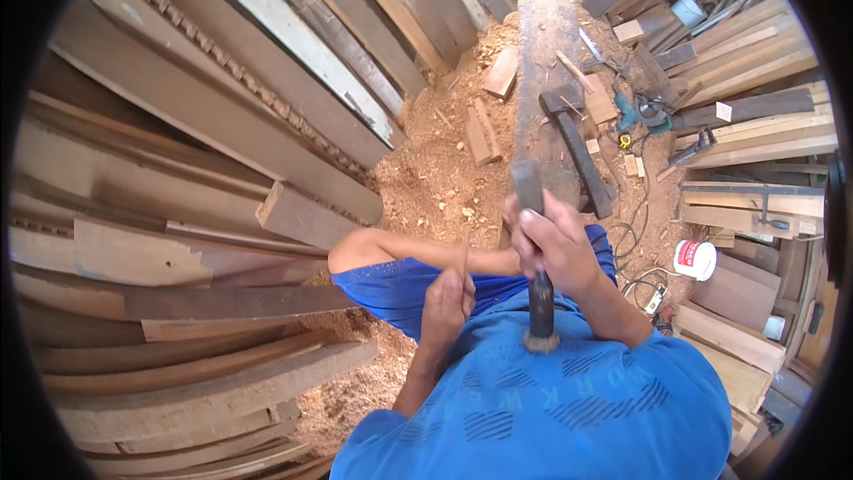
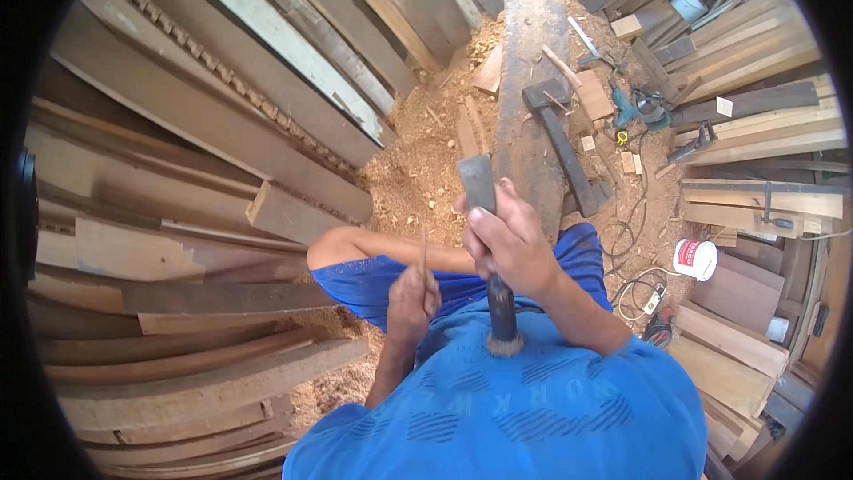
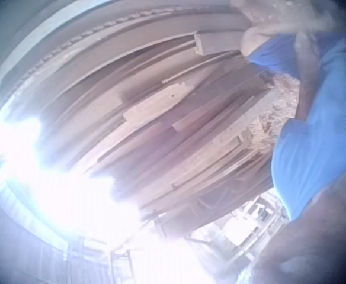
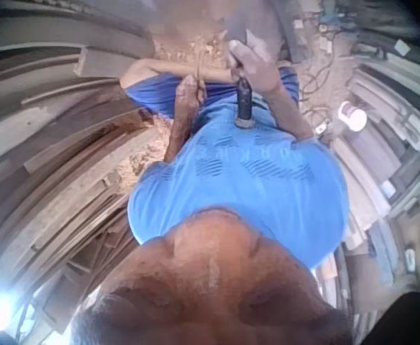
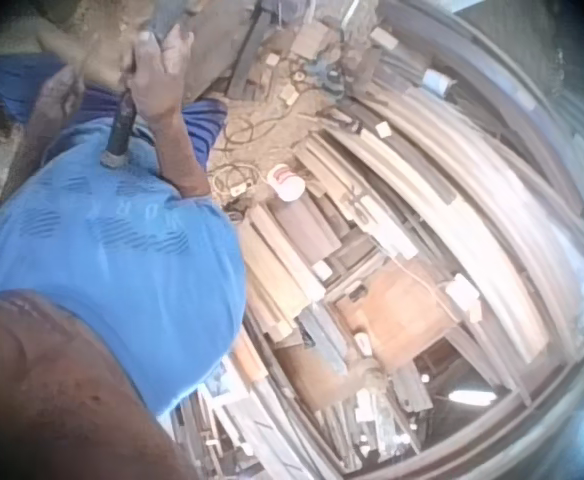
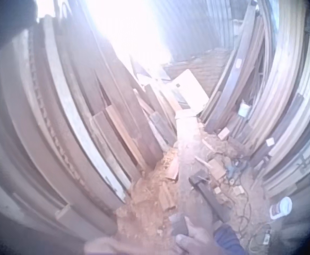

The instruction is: The person shapes a small piece of wood using a chisel and a hammer while steadying the piece with their hand and foot.

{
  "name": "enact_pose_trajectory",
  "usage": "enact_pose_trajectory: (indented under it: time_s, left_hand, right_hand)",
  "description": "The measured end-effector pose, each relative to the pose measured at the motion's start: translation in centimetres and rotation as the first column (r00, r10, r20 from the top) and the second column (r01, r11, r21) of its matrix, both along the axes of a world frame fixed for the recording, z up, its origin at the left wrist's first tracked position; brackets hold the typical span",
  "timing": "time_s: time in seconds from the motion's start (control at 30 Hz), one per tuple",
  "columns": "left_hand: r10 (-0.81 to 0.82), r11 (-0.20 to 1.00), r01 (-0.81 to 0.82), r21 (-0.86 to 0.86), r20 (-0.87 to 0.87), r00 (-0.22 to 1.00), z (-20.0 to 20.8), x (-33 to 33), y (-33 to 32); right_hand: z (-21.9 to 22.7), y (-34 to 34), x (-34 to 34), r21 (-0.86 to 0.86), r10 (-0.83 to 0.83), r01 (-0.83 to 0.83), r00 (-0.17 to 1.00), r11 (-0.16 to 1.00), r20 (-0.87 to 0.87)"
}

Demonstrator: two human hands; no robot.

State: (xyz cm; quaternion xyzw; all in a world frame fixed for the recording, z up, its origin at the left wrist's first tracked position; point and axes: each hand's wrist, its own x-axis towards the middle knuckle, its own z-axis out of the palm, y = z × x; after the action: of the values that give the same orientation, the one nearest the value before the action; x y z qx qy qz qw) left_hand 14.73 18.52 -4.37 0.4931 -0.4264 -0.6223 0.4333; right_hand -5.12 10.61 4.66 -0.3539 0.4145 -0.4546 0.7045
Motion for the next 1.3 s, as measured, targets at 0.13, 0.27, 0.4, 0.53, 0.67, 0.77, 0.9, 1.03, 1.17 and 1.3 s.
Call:
enact_pose_trajectory:
  time_s: [0.13,0.27,0.4,0.53,0.67,0.77,0.9,1.03,1.17,1.3]
  left_hand:
    - [-0.043,0.976,0.185,0.116,-0.727,0.685,2.8,-1.9,-3.2]
    - [0.041,0.976,0.115,0.183,-0.68,0.732,2.8,-3.4,-3.8]
    - [-0.051,0.993,0.092,0.068,-0.459,0.887,1.6,-3.4,-4.2]
    - [0.033,0.999,-0.033,0.006,-0.341,0.939,0.3,-2.9,-5.9]
    - [0.083,0.996,-0.075,0.039,-0.321,0.944,0.7,-2.3,-8.1]
    - [0.199,0.98,-0.196,0.033,-0.164,0.966,2.5,-2.0,-8.8]
    - [-0.058,0.983,0.047,-0.179,-0.057,0.997,3.1,-0.1,-7.5]
    - [-0.208,0.956,0.189,-0.225,-0.064,0.976,2.1,0.7,-4.0]
    - [0.038,0.994,-0.047,-0.098,-0.094,0.995,-0.5,1.0,-4.7]
    - [0.154,0.974,-0.16,-0.162,-0.053,0.987,2.8,-0.8,-7.8]
  right_hand:
    - [-2.4,-2.5,1.1,-0.131,0.172,-0.206,0.958,0.97,-0.231]
    - [-2.2,-2.9,1.0,-0.106,0.033,-0.058,0.975,0.993,-0.218]
    - [-3.4,-2.7,0.9,-0.139,0.05,-0.085,0.97,0.987,-0.237]
    - [-2.7,-1.8,2.2,0.031,-0.183,0.181,0.981,0.983,0.06]
    - [-1.7,0.0,4.0,0.13,-0.079,0.041,0.951,0.991,0.299]
    - [-0.6,1.2,5.9,0.224,0.051,-0.146,0.922,0.963,0.383]
    - [0.2,2.2,5.5,0.207,0.106,-0.204,0.908,0.957,0.404]
    - [1.6,2.2,3.3,0.112,0.058,-0.108,0.923,0.988,0.381]
    - [0.7,2.0,4.0,0.263,0.025,-0.124,0.937,0.957,0.349]
    - [-0.6,1.4,6.0,0.279,0.133,-0.257,0.908,0.925,0.396]
